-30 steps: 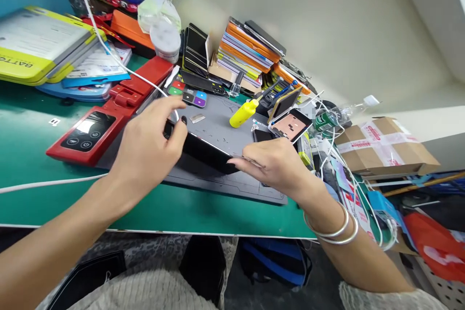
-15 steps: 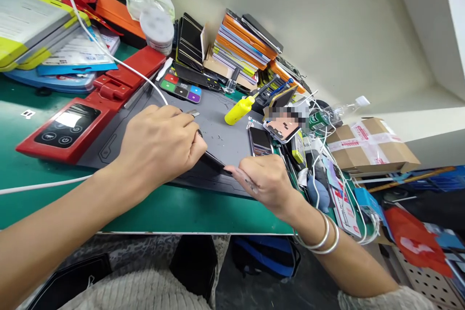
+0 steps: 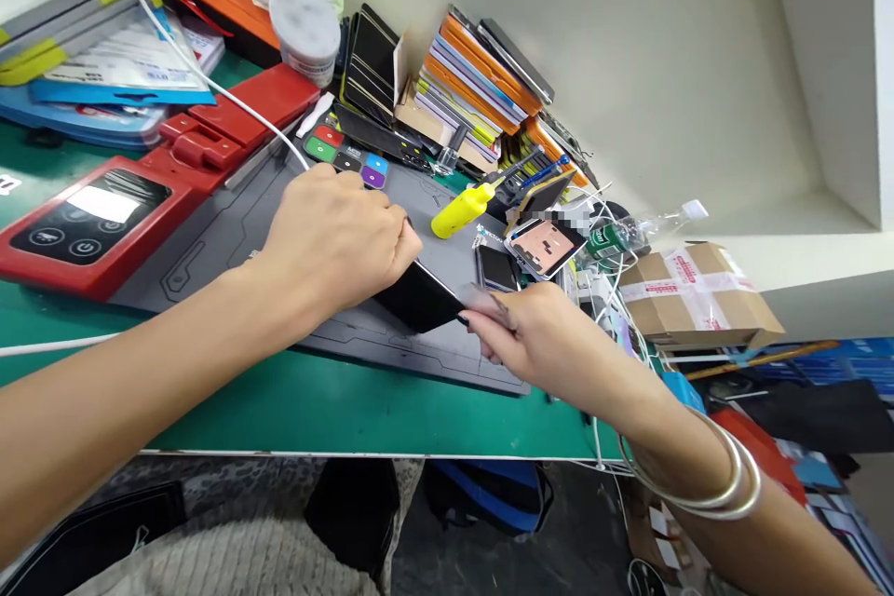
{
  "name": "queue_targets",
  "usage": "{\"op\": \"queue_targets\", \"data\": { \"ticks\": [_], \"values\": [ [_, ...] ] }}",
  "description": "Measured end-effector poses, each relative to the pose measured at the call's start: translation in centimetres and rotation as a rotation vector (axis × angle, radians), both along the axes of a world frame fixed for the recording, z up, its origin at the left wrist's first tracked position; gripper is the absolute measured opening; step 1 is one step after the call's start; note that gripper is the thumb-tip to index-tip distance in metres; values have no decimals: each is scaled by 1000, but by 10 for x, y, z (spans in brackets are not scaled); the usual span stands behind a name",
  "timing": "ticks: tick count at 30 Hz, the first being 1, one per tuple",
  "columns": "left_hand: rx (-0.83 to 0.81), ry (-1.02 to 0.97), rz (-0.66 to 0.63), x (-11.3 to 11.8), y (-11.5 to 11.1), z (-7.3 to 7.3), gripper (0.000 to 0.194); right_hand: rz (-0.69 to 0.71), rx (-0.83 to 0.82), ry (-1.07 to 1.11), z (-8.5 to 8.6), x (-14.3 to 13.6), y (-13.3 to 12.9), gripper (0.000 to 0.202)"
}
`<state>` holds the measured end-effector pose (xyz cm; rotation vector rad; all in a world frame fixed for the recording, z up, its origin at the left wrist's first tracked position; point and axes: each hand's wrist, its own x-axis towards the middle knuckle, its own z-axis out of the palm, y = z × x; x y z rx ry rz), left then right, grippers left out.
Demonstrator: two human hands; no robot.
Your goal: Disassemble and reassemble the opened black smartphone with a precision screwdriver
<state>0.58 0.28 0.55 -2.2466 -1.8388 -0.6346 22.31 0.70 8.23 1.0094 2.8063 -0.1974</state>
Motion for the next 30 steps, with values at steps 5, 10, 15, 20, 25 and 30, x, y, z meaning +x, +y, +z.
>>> {"op": "queue_targets", "data": {
  "ticks": [5, 10, 15, 20, 25, 30],
  "values": [
    [10, -52, 7, -1, 6, -5, 45, -191, -213, 198, -17, 10, 12, 35],
    [77, -72, -19, -2, -1, -5, 44, -179, -410, 240, -18, 14, 17, 30],
    [199, -17, -34, -6, -7, -6, 46, -99, -305, 200, -15, 12, 12, 28],
    [391, -9, -99, -8, -9, -11, 43, -175, -435, 191, -19, 10, 8, 35],
    [301, -47, -70, -8, -15, -13, 41, -293, -551, 290, -44, 12, -2, 34],
    [106, -60, -37, -8, -18, -10, 42, -258, -439, 232, -67, 10, -5, 28]
  ]
}}
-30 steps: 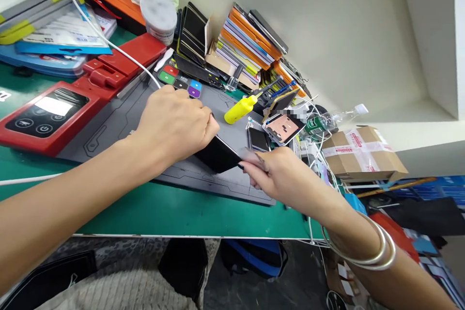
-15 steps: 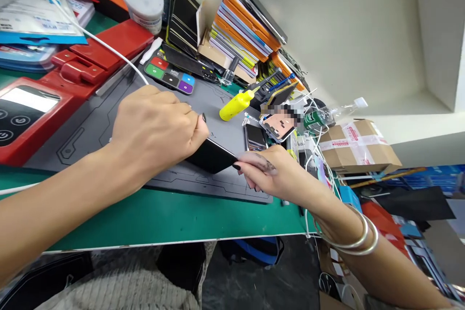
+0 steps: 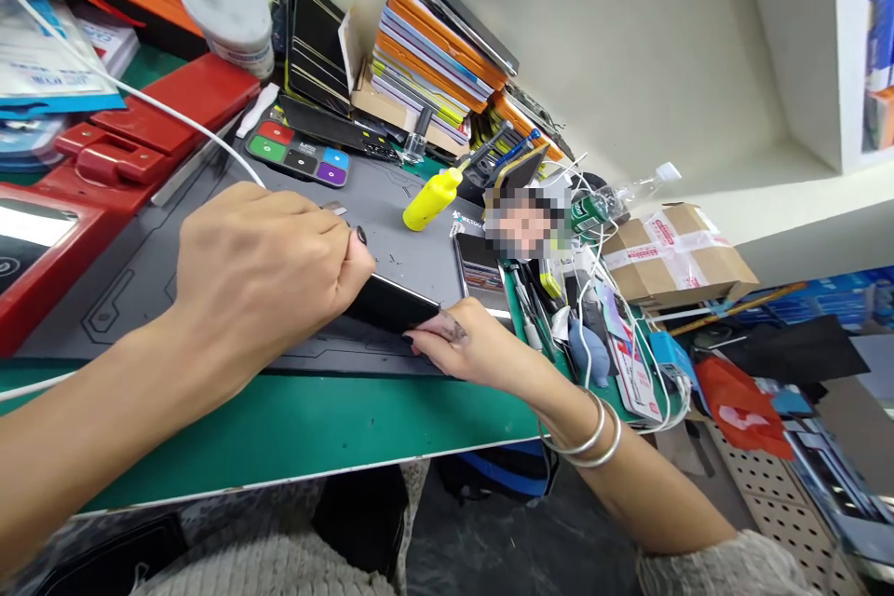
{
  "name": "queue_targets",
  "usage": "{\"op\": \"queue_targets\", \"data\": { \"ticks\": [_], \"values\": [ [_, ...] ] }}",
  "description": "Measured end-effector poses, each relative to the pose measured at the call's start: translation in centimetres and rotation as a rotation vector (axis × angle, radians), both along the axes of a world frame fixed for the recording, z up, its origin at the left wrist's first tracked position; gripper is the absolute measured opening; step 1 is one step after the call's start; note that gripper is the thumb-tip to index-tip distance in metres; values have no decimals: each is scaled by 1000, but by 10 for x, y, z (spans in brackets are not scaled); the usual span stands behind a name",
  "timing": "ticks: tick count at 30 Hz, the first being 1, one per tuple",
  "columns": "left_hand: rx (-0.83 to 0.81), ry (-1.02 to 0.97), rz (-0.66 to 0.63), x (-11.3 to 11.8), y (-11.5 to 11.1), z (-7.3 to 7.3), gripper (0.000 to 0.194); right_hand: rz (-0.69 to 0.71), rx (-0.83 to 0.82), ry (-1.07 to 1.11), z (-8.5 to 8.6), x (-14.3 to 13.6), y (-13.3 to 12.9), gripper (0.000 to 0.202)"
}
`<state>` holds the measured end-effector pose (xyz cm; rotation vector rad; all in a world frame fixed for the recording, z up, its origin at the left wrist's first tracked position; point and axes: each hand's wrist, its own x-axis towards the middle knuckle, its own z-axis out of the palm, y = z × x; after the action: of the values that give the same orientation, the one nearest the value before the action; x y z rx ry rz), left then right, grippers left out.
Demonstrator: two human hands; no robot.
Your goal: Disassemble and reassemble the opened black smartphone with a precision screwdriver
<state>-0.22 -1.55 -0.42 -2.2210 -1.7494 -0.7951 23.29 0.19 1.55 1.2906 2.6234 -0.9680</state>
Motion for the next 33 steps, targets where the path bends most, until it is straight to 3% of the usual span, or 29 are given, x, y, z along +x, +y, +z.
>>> {"op": "queue_targets", "data": {
  "ticks": [7, 10, 12, 14, 16, 20, 23, 26, 29, 33],
  "values": [
    [-108, 136, -74, -6, -2, 13, 49, 54, 36, -49, 7, -5, 3, 14],
    [-225, 166, -283, -18, 11, 18, 46, 74, 99, -58, 9, -5, 2, 19],
    [-376, 57, -480, -25, 21, 21, 37, 70, 172, -75, 16, -5, 4, 29],
    [-520, -162, -605, -28, 25, 25, 33, 50, 262, -84, 31, -4, 7, 35],
    [-602, -402, -613, -28, 22, 28, 32, 78, 399, -107, 54, -4, 11, 41],
    [-682, -671, -547, -19, 2, 36, 43, 346, 731, -272, 109, -13, 13, 51],
    [-768, -791, -606, -9, -9, 46, 48, 508, 745, -393, 145, -30, 9, 50],
    [-868, -911, -750, -1, -13, 54, 38, 588, 754, -435, 166, -50, 5, 40],
    [-793, -1054, -877, 5, -12, 54, 23, 701, 709, -373, 168, -67, 4, 31],
    [-697, -1111, -1014, 7, -7, 42, 14, 777, 759, -240, 151, -77, 13, 47]
  ]
}}
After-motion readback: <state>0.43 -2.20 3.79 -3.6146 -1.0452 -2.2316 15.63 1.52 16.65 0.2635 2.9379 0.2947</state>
